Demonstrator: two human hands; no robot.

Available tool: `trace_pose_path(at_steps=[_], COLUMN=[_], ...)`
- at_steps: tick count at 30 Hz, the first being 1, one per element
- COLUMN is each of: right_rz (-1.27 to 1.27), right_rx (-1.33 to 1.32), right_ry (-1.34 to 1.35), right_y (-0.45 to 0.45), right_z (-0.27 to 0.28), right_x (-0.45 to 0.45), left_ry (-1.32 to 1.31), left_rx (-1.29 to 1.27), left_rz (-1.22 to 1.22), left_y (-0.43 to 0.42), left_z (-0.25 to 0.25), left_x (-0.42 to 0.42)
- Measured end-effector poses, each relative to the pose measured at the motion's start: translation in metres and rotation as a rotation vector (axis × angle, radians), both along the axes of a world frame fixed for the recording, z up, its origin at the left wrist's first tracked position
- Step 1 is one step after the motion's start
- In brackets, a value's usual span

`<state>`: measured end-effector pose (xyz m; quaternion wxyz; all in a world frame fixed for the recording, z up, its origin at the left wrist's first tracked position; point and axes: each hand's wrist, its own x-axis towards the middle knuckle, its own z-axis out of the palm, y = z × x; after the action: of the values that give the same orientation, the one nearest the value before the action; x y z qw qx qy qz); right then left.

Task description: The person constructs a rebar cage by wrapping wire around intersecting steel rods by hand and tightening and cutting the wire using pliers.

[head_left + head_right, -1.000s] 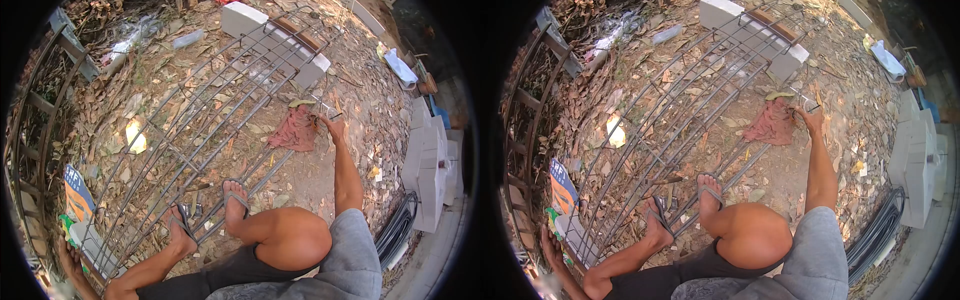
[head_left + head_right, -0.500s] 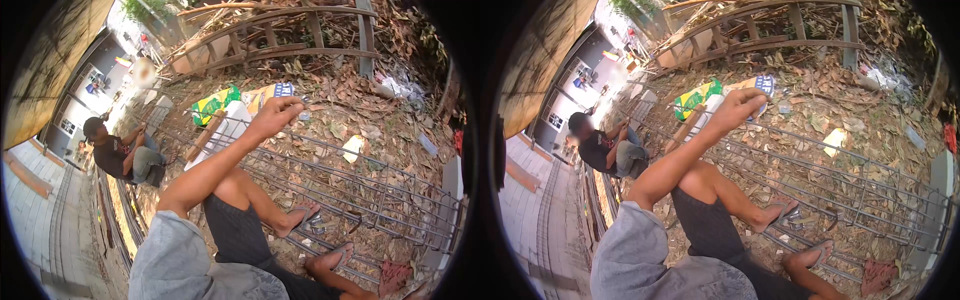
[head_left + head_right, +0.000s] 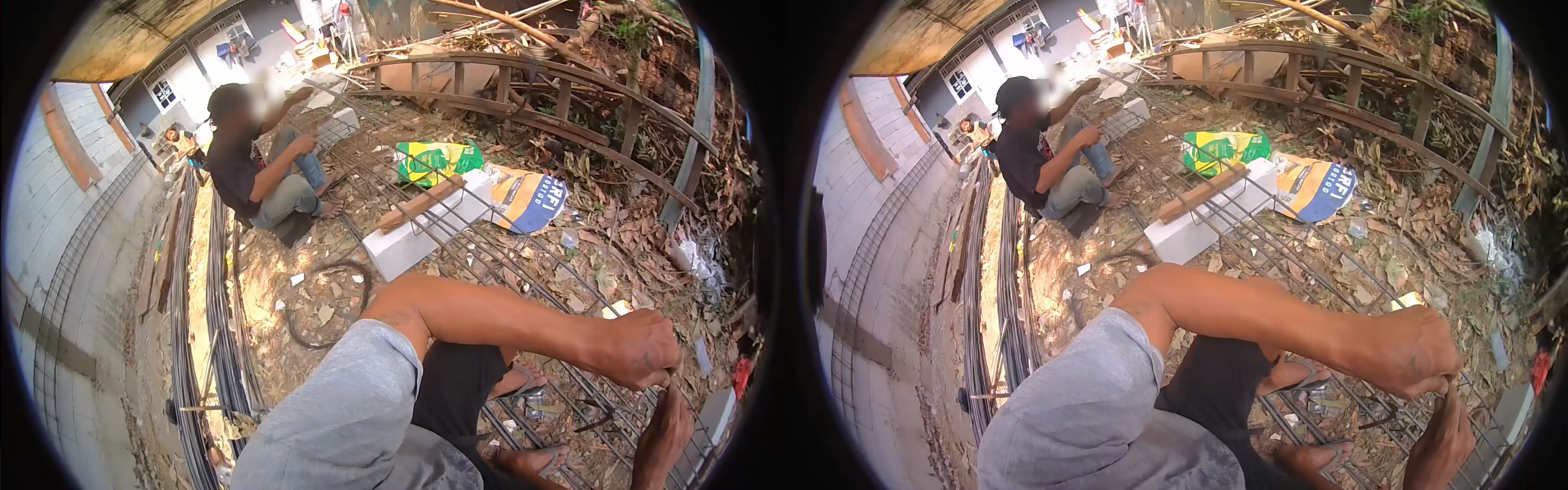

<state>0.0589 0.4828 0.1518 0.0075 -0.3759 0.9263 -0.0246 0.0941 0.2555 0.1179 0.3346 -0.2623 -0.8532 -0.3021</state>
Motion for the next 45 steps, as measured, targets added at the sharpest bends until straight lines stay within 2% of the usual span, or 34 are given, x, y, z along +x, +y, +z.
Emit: trace_pose_path(at_steps=[3,4,6,7,9,12,15,16,19,22,25,29,31,34,36,38,40,44,45], right_rz=[0.291,0.265,0.202,0.228,0.27,0.158,0.378,0.353,0.31,0.316,0.434,0.353,0.323,0.464,0.298,0.246,0.365,0.728,0.623], right_rx=[-0.019,-0.013,0.014,-0.006,-0.057,0.11,-0.012,-0.03,-0.046,-0.015,-0.203,-0.098,-0.045,-0.347,-0.232,-0.178,-0.241,-0.376,-0.329], right_ry=[0.372,0.3,0.159,0.198,0.275,0.169,0.28,0.249,0.197,0.192,0.22,0.187,0.176,0.042,-0.045,-0.049,-0.069,-0.052,-0.057], right_y=[-0.003,-0.007,-0.015,-0.019,-0.026,-0.025,-0.027,-0.03,-0.047,-0.057,-0.062,-0.062,-0.068,-0.069,-0.045,-0.027,-0.038,-0.081,-0.09], right_z=[-0.018,-0.02,-0.018,-0.016,-0.012,-0.018,-0.022,-0.024,-0.033,-0.036,-0.05,-0.058,-0.062,-0.096,-0.093,-0.088,-0.1,-0.065,-0.056], right_x=[0.002,0.003,0.004,0.008,0.02,0.02,0.019,0.017,0.008,-0.002,-0.014,-0.032,-0.044,-0.087,-0.097,-0.127,-0.138,-0.046,-0.041], left_ry=[0.113,0.101,-0.252,-0.432,-0.462,-0.469,-0.457,-0.455,-0.283,-0.265,-0.425,-0.348,-0.319,-0.328,-0.418,-0.482,-0.335,-0.236,-0.247], left_rx=[-0.226,-0.264,-0.336,-0.368,-0.225,-0.024,0.116,0.151,0.201,0.241,0.268,0.331,0.292,0.252,0.06,-0.039,-0.146,-0.227,-0.204], left_rz=[0.057,0.159,0.239,0.271,0.175,0.069,-0.026,-0.062,0.004,0.244,0.227,0.224,0.247,0.284,0.393,0.367,0.43,0.557,0.582], left_y=[-0.025,-0.032,-0.048,-0.054,-0.066,-0.07,-0.062,-0.059,-0.055,-0.067,-0.079,-0.082,-0.081,-0.083,-0.081,-0.069,-0.051,-0.057,-0.062], left_z=[-0.005,-0.01,-0.016,-0.019,-0.027,-0.036,-0.045,-0.048,-0.054,-0.057,-0.041,-0.05,-0.056,-0.061,-0.058,-0.055,-0.056,-0.071,-0.07], left_x=[0.011,0.017,0.014,0.012,0.013,0.015,0.012,0.011,0.012,0.02,0.038,0.031,0.024,0.018,0.004,-0.024,-0.026,-0.002,0.001])
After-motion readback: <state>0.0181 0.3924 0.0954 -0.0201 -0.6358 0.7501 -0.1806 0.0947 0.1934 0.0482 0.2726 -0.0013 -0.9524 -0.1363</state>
